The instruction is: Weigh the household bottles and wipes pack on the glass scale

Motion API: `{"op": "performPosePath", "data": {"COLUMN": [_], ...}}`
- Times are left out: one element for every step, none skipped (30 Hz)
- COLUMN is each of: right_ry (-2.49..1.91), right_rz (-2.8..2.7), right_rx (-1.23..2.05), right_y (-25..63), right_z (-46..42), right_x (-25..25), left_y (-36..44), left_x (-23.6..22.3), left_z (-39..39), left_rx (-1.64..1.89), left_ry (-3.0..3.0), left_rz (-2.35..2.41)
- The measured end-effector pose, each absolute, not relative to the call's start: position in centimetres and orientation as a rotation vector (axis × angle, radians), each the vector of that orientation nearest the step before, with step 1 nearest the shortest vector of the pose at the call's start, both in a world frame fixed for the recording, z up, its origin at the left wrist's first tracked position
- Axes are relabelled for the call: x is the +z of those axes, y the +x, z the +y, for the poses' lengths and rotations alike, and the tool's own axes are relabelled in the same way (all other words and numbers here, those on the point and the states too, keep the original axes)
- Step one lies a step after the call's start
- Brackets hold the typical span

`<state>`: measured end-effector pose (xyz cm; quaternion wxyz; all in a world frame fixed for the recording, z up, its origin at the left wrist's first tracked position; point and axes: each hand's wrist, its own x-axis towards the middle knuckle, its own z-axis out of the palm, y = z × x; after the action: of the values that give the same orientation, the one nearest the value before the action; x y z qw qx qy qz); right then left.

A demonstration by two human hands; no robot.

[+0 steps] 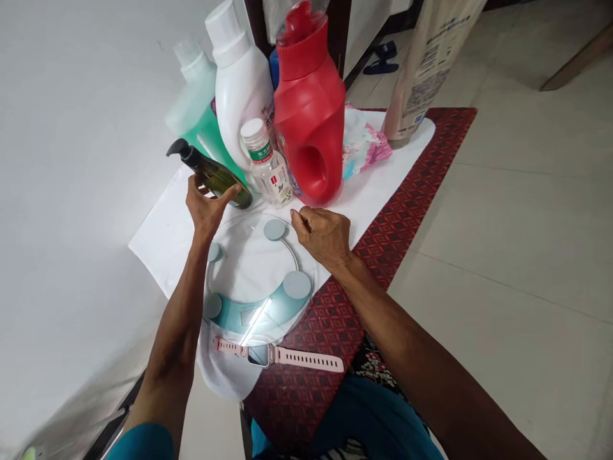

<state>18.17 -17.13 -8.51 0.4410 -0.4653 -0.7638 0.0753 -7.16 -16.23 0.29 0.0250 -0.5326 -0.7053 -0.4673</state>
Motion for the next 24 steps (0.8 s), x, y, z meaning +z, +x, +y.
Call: {"op": "performPosePath", "data": {"right_ry": [-1.149,-1.148,-1.149,-1.152,-1.157,-1.163,-1.171,-1.181,-1.193,-1.207,-1.218,-1.228,-1.237,-1.246,-1.256,-1.264,-1.27,-1.272,-1.268,-1.262,-1.256,-1.25,-1.247,-1.243], "right_rz": [-1.89,-1.885,-1.883,-1.881,-1.881,-1.881,-1.883,-1.888,-1.895,-1.905,-1.916,-1.927,-1.937,-1.945,-1.951,-1.957,-1.964,-1.97,-1.977,-1.983,-1.988,-1.992,-1.994,-1.995], "right_rx": [0.177,0.172,0.17,0.171,0.174,0.178,0.183,0.19,0.199,0.21,0.221,0.232,0.242,0.25,0.259,0.268,0.277,0.288,0.298,0.305,0.309,0.309,0.306,0.3], "right_y": [18.2,18.1,18.1,18.1,18.1,18.1,18.0,18.0,18.0,18.1,18.1,18.1,18.1,18.2,18.2,18.2,18.2,18.2,18.2,18.2,18.2,18.2,18.2,18.2], "right_z": [-17.1,-17.1,-17.1,-17.1,-17.1,-17.1,-17.2,-17.2,-17.2,-17.2,-17.3,-17.3,-17.3,-17.4,-17.4,-17.4,-17.5,-17.5,-17.5,-17.6,-17.6,-17.6,-17.6,-17.7], "right_x": [-8.6,-8.6,-8.6,-8.6,-8.6,-8.5,-8.5,-8.4,-8.3,-8.2,-8.1,-8.0,-7.9,-7.8,-7.7,-7.7,-7.6,-7.6,-7.6,-7.6,-7.6,-7.7,-7.7,-7.8], "left_y": [-6.9,-6.6,-6.4,-6.2,-6.0,-5.9,-5.9,-5.8,-5.8,-5.7,-5.6,-5.5,-5.4,-5.2,-5.0,-4.9,-4.9,-5.1,-5.4,-5.9,-6.6,-7.6,-8.7,-10.1], "left_x": [0.0,-0.2,-0.5,-0.7,-0.9,-1.0,-1.1,-1.1,-1.1,-1.0,-0.9,-0.7,-0.6,-0.4,-0.3,-0.3,-0.2,-0.3,-0.4,-0.5,-0.7,-1.0,-1.3,-1.6], "left_z": [-15.9,-15.6,-15.5,-15.4,-15.4,-15.4,-15.4,-15.4,-15.4,-15.4,-15.4,-15.5,-15.6,-15.8,-16.2,-16.7,-17.4,-18.2,-19.1,-20.0,-21.0,-22.0,-23.0,-23.8], "left_rx": [-1.421,-1.399,-1.383,-1.373,-1.364,-1.351,-1.336,-1.317,-1.299,-1.283,-1.271,-1.268,-1.277,-1.295,-1.318,-1.342,-1.365,-1.384,-1.398,-1.407,-1.411,-1.409,-1.4,-1.376], "left_ry": [-1.649,-1.652,-1.654,-1.653,-1.65,-1.649,-1.648,-1.646,-1.639,-1.632,-1.624,-1.619,-1.622,-1.634,-1.654,-1.673,-1.684,-1.681,-1.663,-1.631,-1.588,-1.536,-1.473,-1.411], "left_rz": [-2.182,-2.181,-2.178,-2.174,-2.172,-2.176,-2.185,-2.198,-2.211,-2.224,-2.235,-2.247,-2.261,-2.28,-2.304,-2.331,-2.356,-2.376,-2.39,-2.4,-2.413,-2.431,-2.458,-2.487]}}
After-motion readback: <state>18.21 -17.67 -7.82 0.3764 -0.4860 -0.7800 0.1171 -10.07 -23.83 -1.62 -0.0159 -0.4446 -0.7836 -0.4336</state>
